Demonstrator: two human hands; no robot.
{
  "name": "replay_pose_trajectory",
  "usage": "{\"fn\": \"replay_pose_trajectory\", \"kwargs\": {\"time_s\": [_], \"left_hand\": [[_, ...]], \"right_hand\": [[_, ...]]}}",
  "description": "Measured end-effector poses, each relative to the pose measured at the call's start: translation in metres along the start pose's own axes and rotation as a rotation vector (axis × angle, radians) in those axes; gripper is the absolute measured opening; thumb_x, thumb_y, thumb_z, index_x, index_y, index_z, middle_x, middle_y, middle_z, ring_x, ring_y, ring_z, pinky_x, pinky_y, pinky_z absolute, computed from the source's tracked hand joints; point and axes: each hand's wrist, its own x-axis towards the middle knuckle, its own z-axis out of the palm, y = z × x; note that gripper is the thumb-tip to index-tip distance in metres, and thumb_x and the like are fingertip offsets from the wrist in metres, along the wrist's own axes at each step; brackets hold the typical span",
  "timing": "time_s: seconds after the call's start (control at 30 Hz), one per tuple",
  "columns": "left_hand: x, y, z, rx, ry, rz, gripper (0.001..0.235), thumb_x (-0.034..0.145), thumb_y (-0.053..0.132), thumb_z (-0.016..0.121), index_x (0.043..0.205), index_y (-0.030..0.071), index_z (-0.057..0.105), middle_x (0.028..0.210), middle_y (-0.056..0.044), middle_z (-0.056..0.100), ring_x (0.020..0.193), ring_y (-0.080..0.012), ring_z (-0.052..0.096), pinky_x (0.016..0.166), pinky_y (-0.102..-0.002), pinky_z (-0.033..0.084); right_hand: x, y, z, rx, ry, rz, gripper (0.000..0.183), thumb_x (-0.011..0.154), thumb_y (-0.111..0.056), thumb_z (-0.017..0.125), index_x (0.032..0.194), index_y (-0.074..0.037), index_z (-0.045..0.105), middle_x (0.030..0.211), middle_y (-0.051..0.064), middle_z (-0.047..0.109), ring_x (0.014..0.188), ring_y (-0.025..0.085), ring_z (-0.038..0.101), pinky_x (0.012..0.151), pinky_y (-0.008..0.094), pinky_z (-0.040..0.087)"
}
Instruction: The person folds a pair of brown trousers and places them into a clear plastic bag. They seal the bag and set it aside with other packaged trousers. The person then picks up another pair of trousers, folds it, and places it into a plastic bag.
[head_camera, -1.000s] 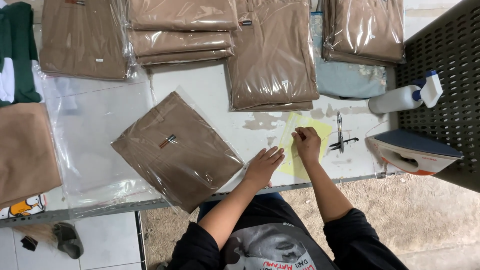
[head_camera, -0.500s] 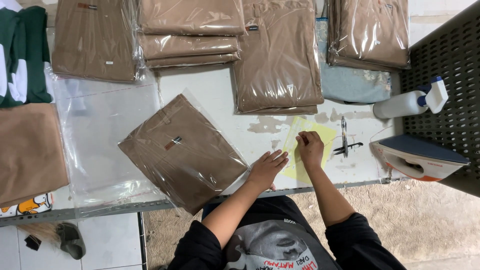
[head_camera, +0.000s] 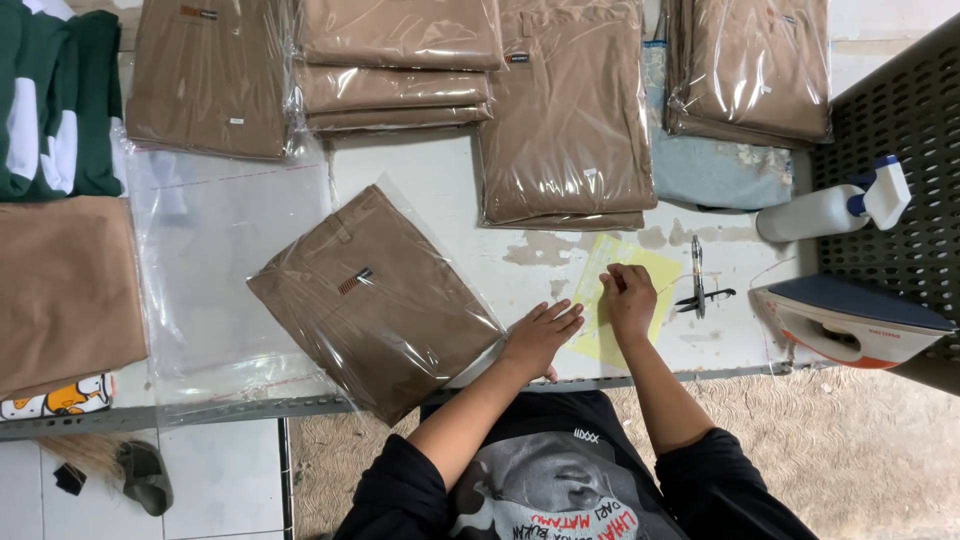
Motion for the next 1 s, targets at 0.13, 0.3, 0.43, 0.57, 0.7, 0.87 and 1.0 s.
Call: {"fn": "replay_pose_trajectory", "kwargs": {"time_s": [0.13,0.3,0.43,0.57,0.7,0.87,1.0], "left_hand": [[-0.003,0.008,-0.01,-0.007,-0.012,-0.044,0.14,0.058,0.077,0.075,0.166,0.016,0.011,0.175,-0.003,0.004,0.16,-0.0274,0.002,0.128,-0.049,0.003],[-0.004,0.014,-0.021,0.038,-0.052,-0.08,0.139,0.058,0.07,0.082,0.166,0.017,0.012,0.174,-0.002,0.003,0.16,-0.027,0.001,0.128,-0.049,0.004],[-0.008,0.019,-0.036,0.023,-0.078,-0.087,0.135,0.061,0.067,0.082,0.165,0.015,0.015,0.174,-0.003,0.006,0.16,-0.0277,0.003,0.128,-0.049,0.007],[-0.008,0.017,-0.033,0.018,-0.08,-0.081,0.135,0.06,0.07,0.079,0.166,0.016,0.015,0.174,-0.003,0.005,0.16,-0.0274,0.004,0.128,-0.049,0.007],[-0.01,0.021,-0.04,0.02,-0.081,-0.086,0.133,0.06,0.07,0.078,0.165,0.016,0.018,0.174,-0.002,0.006,0.16,-0.0266,0.005,0.129,-0.048,0.007],[-0.015,0.03,-0.064,-0.009,-0.13,-0.115,0.125,0.068,0.059,0.083,0.165,0.015,0.018,0.174,-0.003,0.006,0.16,-0.0268,0.004,0.129,-0.048,0.007],[-0.016,0.034,-0.069,-0.002,-0.136,-0.132,0.122,0.07,0.057,0.084,0.165,0.016,0.02,0.174,-0.003,0.008,0.16,-0.0257,0.004,0.129,-0.047,0.006]], "right_hand": [[0.002,0.005,0.005,-0.017,-0.017,-0.011,0.016,0.089,-0.016,0.083,0.102,-0.01,0.077,0.094,0.005,0.066,0.089,0.026,0.072,0.076,0.035,0.062],[0.007,0.005,0.002,0.093,-0.056,0.119,0.015,0.086,-0.016,0.086,0.095,-0.011,0.074,0.088,0.003,0.065,0.086,0.025,0.07,0.074,0.035,0.059],[0.004,-0.002,-0.004,0.134,-0.015,0.092,0.02,0.084,-0.013,0.087,0.1,-0.009,0.076,0.09,0.007,0.067,0.087,0.026,0.071,0.074,0.033,0.06],[0.001,-0.005,-0.007,0.069,-0.014,0.029,0.01,0.087,-0.014,0.084,0.095,-0.011,0.078,0.088,0.005,0.068,0.084,0.025,0.072,0.071,0.033,0.062],[0.006,-0.003,-0.012,0.101,0.009,-0.002,0.011,0.089,-0.018,0.082,0.096,-0.011,0.077,0.088,0.007,0.069,0.085,0.026,0.072,0.07,0.034,0.061],[0.006,0.005,-0.002,-0.045,0.028,-0.094,0.008,0.093,-0.018,0.077,0.097,-0.011,0.078,0.088,0.007,0.07,0.082,0.026,0.072,0.069,0.035,0.062],[0.006,0.007,0.002,-0.192,-0.022,-0.138,0.013,0.098,-0.023,0.069,0.101,-0.012,0.075,0.091,0.004,0.069,0.084,0.023,0.072,0.072,0.034,0.062]]}}
